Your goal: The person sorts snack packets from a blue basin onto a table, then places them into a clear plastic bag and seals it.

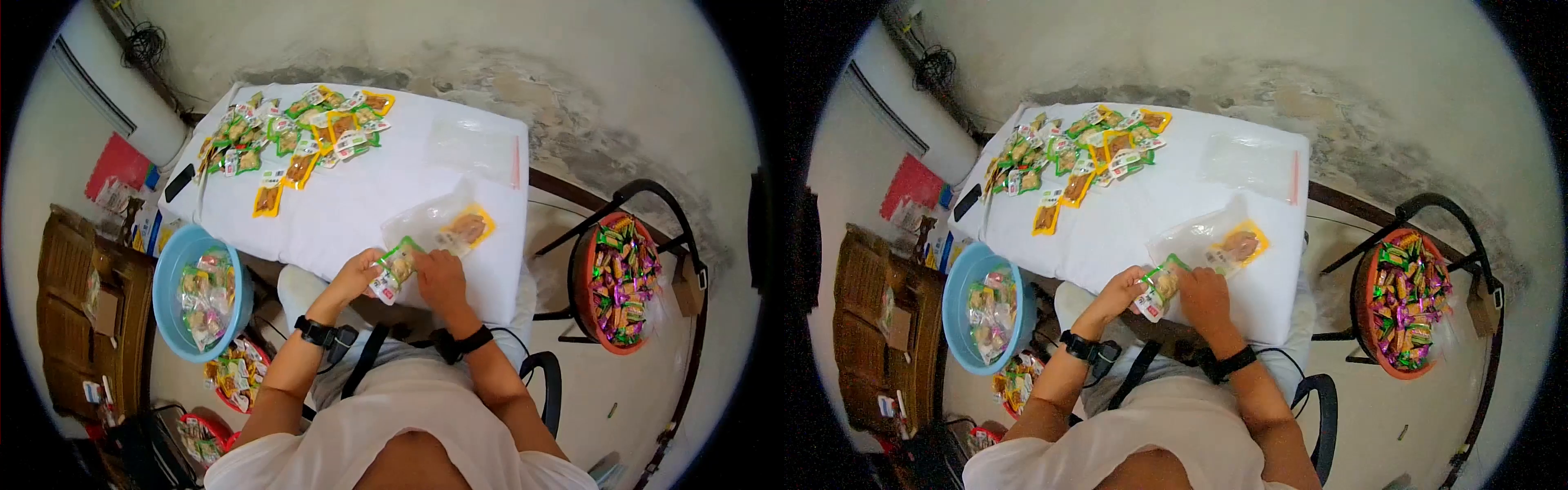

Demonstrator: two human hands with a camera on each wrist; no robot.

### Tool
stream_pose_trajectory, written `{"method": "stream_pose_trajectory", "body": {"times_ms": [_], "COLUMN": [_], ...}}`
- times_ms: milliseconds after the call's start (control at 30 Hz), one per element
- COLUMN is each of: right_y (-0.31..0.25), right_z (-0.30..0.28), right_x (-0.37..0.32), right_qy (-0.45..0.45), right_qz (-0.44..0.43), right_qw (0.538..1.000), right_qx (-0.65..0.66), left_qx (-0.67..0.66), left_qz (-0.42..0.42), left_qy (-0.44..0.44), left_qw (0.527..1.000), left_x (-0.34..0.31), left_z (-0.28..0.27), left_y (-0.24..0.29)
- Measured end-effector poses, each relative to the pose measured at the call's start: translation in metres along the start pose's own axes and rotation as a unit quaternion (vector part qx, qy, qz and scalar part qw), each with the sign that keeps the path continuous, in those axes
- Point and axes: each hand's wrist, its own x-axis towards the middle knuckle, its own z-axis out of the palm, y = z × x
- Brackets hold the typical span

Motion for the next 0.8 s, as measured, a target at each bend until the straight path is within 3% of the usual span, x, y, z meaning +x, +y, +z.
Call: {"method": "stream_pose_trajectory", "body": {"times_ms": [133,200,267,333,467,533,667,767,800], "right_y": [0.000,-0.004,-0.004,0.001,0.008,0.014,0.010,0.007,0.007], "right_z": [-0.003,-0.007,-0.007,-0.004,-0.010,-0.008,-0.011,-0.011,-0.009], "right_x": [0.002,0.003,0.003,0.001,0.002,0.001,-0.001,-0.002,-0.003], "right_qy": [0.035,0.022,0.009,0.009,-0.049,0.044,0.060,0.013,0.025], "right_qz": [-0.023,-0.010,0.005,0.012,0.067,0.022,-0.004,0.013,0.014], "right_qw": [0.999,0.999,1.000,0.999,0.997,0.998,0.996,0.998,0.997], "right_qx": [0.033,0.024,0.015,0.030,-0.004,0.025,0.064,0.063,0.068], "left_qx": [0.015,-0.082,-0.045,-0.089,-0.208,-0.188,-0.112,-0.057,0.109], "left_qz": [0.031,0.046,0.033,0.153,0.133,0.105,0.152,0.158,0.260], "left_qy": [-0.007,0.017,0.013,0.054,0.062,0.104,0.079,0.056,0.141], "left_qw": [0.999,0.995,0.998,0.983,0.967,0.971,0.979,0.984,0.949], "left_x": [0.038,0.051,0.071,0.110,0.123,0.121,0.115,0.125,0.125], "left_z": [0.018,0.035,0.047,0.054,0.074,0.084,0.080,0.070,0.067], "left_y": [-0.007,0.000,-0.001,-0.034,-0.022,-0.010,-0.021,-0.029,-0.028]}}
